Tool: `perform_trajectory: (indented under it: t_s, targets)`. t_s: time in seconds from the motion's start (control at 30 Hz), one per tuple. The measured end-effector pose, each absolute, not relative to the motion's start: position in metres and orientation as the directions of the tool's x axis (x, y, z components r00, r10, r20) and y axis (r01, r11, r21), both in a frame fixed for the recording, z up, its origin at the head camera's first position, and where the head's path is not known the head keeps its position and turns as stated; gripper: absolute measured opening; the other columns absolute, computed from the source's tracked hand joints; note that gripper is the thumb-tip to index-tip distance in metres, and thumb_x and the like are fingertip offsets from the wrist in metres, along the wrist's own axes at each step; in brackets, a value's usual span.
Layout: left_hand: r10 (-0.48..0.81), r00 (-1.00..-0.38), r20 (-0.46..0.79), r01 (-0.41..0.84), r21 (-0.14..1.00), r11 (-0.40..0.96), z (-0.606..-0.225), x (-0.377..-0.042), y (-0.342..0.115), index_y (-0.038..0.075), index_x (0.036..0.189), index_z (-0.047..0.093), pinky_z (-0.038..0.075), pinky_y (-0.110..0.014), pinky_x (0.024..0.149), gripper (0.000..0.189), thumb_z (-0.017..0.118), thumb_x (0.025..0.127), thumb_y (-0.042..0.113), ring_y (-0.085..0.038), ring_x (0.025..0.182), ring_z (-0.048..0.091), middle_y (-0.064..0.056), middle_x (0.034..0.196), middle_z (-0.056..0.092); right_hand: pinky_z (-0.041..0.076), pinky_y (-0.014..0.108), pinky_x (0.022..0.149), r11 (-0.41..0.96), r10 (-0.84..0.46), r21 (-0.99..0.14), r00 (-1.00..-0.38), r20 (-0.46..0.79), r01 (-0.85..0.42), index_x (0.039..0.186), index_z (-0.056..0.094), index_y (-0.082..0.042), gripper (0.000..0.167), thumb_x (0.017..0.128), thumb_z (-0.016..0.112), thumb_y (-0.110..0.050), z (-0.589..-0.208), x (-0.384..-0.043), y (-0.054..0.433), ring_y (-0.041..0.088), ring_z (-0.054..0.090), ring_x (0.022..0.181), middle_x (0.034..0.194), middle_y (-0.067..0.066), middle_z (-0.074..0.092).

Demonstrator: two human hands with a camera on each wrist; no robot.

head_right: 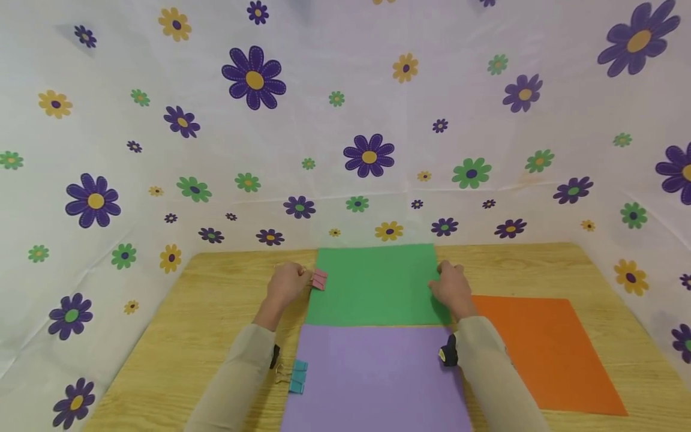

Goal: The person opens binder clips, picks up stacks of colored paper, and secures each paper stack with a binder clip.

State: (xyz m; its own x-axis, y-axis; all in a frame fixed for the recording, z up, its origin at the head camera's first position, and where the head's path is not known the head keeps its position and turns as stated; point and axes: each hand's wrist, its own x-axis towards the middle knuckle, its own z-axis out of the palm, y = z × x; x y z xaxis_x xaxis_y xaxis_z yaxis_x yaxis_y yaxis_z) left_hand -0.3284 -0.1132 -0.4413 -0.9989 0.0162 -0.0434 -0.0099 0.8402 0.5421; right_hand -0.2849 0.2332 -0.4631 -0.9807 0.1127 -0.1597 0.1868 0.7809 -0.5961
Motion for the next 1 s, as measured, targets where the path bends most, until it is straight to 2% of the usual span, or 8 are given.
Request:
perform_trajectory:
  t_s: [0.23, 0.3, 0.37, 0.47, 0.57, 0.63, 0.8, 1.0]
  targets:
    - [0.053, -0.996, -0.064, 0.004, 0.600, 0.800, -0.442, -0.324, -0.120, 0.015, 0.059, 0.038, 0.025, -0.024, 0.043, 0.046, 0.057, 0.098, 0.029, -0.011, 0.047, 0.032, 0.004, 0.052, 0.033, 0.041, 0.058, 0.101, 0.800, 0.098, -0.574, -0.982, -0.163, 0.175, 0.133, 0.042, 0.017, 0.047, 0.099, 0.058, -0.011, -0.459, -0.284, 0.231, 0.050, 0.043, 0.120, 0.132, 0.040, 0.042]
    - [0.062, -0.995, -0.075, 0.001, 0.629, 0.777, -0.443, -0.323, -0.124, 0.012, 0.063, 0.044, 0.028, -0.025, 0.045, 0.042, 0.058, 0.099, 0.030, -0.012, 0.050, 0.035, 0.003, 0.056, 0.038, 0.040, 0.059, 0.102, 0.800, 0.090, -0.576, -0.983, -0.159, 0.166, 0.133, 0.042, 0.018, 0.047, 0.099, 0.057, -0.011, -0.459, -0.283, 0.231, 0.051, 0.042, 0.122, 0.133, 0.041, 0.041]
    - [0.067, -0.994, -0.090, -0.010, 0.666, 0.746, -0.445, -0.323, -0.128, 0.007, 0.074, 0.054, 0.036, -0.026, 0.050, 0.032, 0.059, 0.098, 0.028, -0.015, 0.058, 0.044, -0.002, 0.066, 0.049, 0.040, 0.059, 0.102, 0.800, 0.083, -0.579, -0.985, -0.153, 0.157, 0.133, 0.042, 0.018, 0.048, 0.099, 0.056, -0.012, -0.459, -0.282, 0.231, 0.052, 0.041, 0.122, 0.133, 0.042, 0.041]
    - [0.070, -0.993, -0.098, -0.020, 0.709, 0.705, -0.449, -0.322, -0.135, 0.000, 0.102, 0.060, 0.049, -0.032, 0.067, 0.025, 0.058, 0.098, 0.024, -0.022, 0.080, 0.056, -0.013, 0.095, 0.062, 0.039, 0.060, 0.102, 0.797, 0.080, -0.586, -0.987, -0.138, 0.147, 0.133, 0.042, 0.019, 0.048, 0.099, 0.055, -0.012, -0.461, -0.281, 0.231, 0.052, 0.040, 0.124, 0.133, 0.042, 0.040]
    - [0.078, -0.989, -0.127, -0.044, 0.748, 0.662, -0.450, -0.319, -0.140, -0.003, 0.118, 0.056, 0.051, -0.037, 0.079, 0.032, 0.056, 0.098, 0.022, -0.027, 0.096, 0.058, -0.020, 0.116, 0.061, 0.039, 0.060, 0.103, 0.783, 0.073, -0.609, -0.990, -0.117, 0.130, 0.133, 0.041, 0.021, 0.049, 0.098, 0.053, -0.012, -0.464, -0.281, 0.233, 0.053, 0.040, 0.125, 0.133, 0.043, 0.041]
    - [0.094, -0.985, -0.145, -0.053, 0.768, 0.639, -0.447, -0.316, -0.143, -0.003, 0.122, 0.054, 0.051, -0.036, 0.077, 0.034, 0.055, 0.100, 0.023, -0.027, 0.097, 0.058, -0.021, 0.120, 0.059, 0.041, 0.060, 0.102, 0.761, 0.068, -0.638, -0.992, -0.104, 0.119, 0.134, 0.040, 0.021, 0.050, 0.099, 0.051, -0.012, -0.463, -0.279, 0.236, 0.054, 0.043, 0.125, 0.135, 0.043, 0.043]
    - [0.145, -0.973, -0.181, -0.054, 0.785, 0.617, -0.438, -0.306, -0.150, -0.002, 0.128, 0.048, 0.050, -0.035, 0.074, 0.039, 0.054, 0.101, 0.026, -0.028, 0.096, 0.058, -0.024, 0.125, 0.056, 0.048, 0.056, 0.094, 0.668, 0.061, -0.732, -0.990, -0.130, 0.137, 0.140, 0.033, 0.019, 0.055, 0.101, 0.046, -0.017, -0.456, -0.269, 0.242, 0.051, 0.051, 0.119, 0.134, 0.041, 0.045]
    - [0.154, -0.972, -0.175, -0.043, 0.787, 0.616, -0.433, -0.293, -0.156, -0.001, 0.132, 0.045, 0.050, -0.043, 0.084, 0.042, 0.054, 0.101, 0.027, -0.033, 0.109, 0.058, -0.024, 0.127, 0.056, 0.051, 0.052, 0.087, 0.634, 0.025, -0.766, -0.993, -0.114, 0.104, 0.142, 0.033, 0.016, 0.056, 0.103, 0.048, -0.019, -0.447, -0.254, 0.247, 0.047, 0.054, 0.111, 0.131, 0.040, 0.047]
